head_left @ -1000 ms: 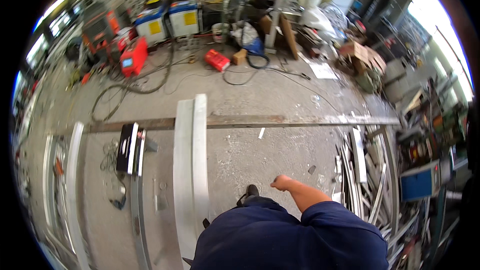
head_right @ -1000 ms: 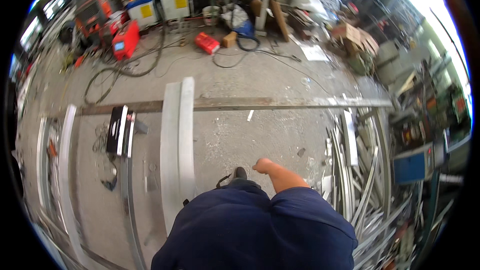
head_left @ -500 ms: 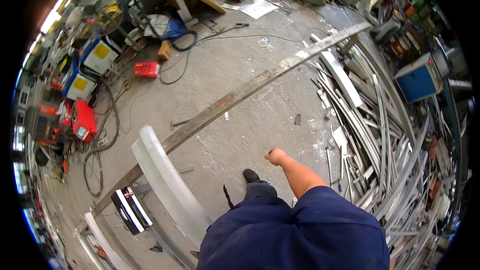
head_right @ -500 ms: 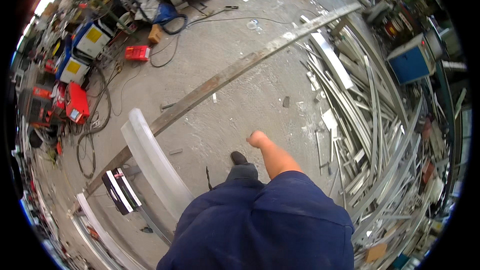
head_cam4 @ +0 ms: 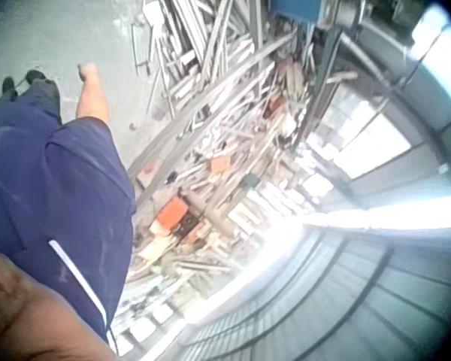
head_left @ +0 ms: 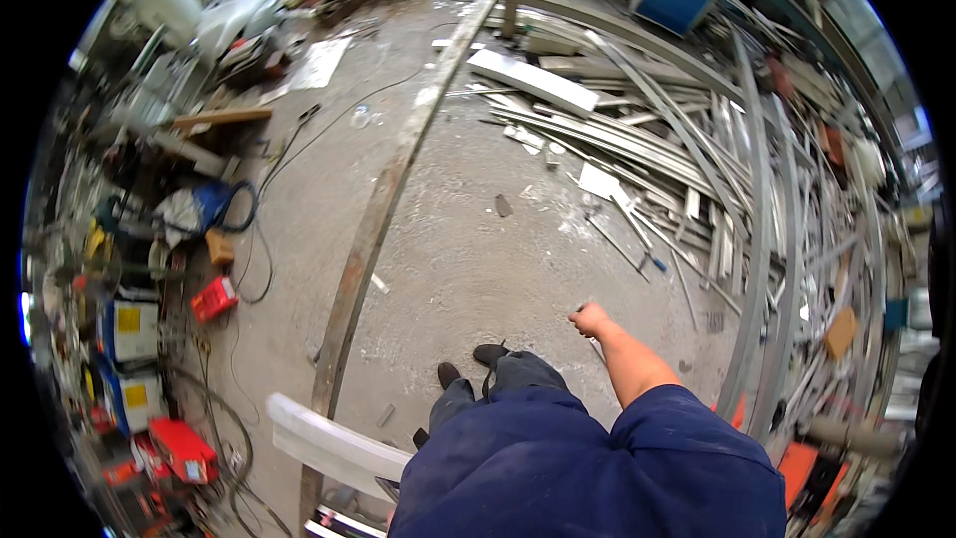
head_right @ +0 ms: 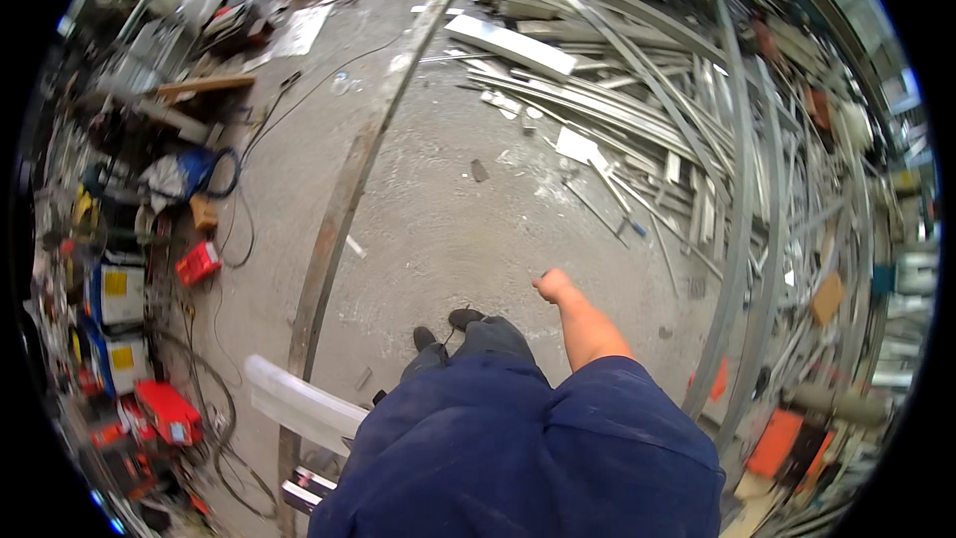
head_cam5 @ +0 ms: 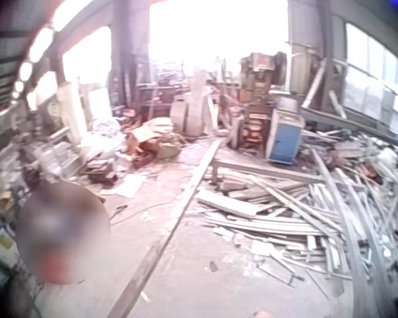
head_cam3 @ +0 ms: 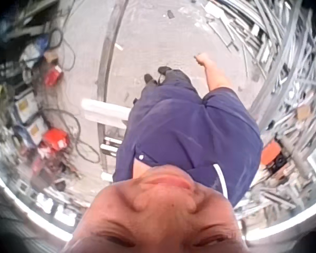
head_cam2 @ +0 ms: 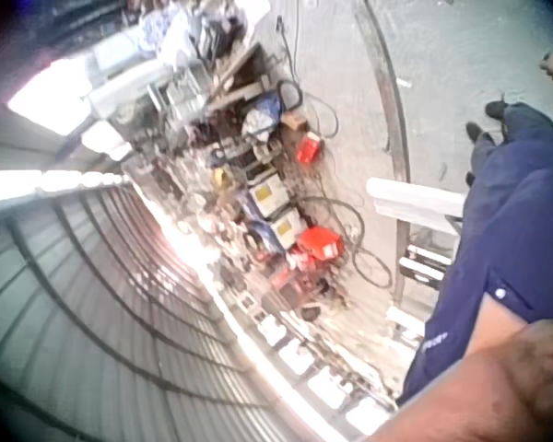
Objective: The person walks through a metal fabrication workshop carrying a small container and a square tool. They place the container on a red machine and then use the square to measure and mark a long metal beam on the floor.
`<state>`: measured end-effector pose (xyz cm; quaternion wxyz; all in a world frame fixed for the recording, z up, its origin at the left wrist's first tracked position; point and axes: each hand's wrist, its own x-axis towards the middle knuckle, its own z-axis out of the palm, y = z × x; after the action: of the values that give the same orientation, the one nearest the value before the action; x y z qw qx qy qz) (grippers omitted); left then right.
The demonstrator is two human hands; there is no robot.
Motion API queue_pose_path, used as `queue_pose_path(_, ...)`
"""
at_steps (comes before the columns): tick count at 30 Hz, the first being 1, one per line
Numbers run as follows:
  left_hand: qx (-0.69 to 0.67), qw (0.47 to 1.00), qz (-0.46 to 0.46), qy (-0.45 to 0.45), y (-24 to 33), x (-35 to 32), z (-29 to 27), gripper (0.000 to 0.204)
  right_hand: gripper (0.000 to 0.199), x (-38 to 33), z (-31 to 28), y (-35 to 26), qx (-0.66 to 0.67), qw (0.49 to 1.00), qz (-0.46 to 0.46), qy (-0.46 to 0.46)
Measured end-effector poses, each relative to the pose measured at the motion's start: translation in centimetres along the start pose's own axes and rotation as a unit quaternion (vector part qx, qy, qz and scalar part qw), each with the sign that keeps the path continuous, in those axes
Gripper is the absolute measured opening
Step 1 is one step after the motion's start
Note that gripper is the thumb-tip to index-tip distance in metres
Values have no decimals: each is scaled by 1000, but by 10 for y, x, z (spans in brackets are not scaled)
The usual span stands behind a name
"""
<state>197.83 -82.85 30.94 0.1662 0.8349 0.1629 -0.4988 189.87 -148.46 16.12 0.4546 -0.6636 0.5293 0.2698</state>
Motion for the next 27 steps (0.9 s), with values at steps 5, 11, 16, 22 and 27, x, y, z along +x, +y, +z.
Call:
queue_pose_path(5, 74, 995, 68, -14, 30, 37, -75, 18, 27, -52, 18, 100, 145, 984, 82, 56)
queue_pose_path(11, 128, 983, 133, -7, 70, 126, -142, 21, 33, -153, 91, 130, 210, 970, 109, 62)
queue_pose_path(16, 61, 995, 71, -42, 89, 177, -151, 27, 41, -206, 137, 130, 158, 981, 64, 92)
queue_pose_path(22, 396, 888, 196, -127, 84, 217, -143, 33, 45, -276, 148, 124, 291, 946, 35, 140)
queue_pose_path(27, 451, 881, 106, -90, 136, 194, -120, 32, 40, -318, 179, 186, 367, 904, 141, 166)
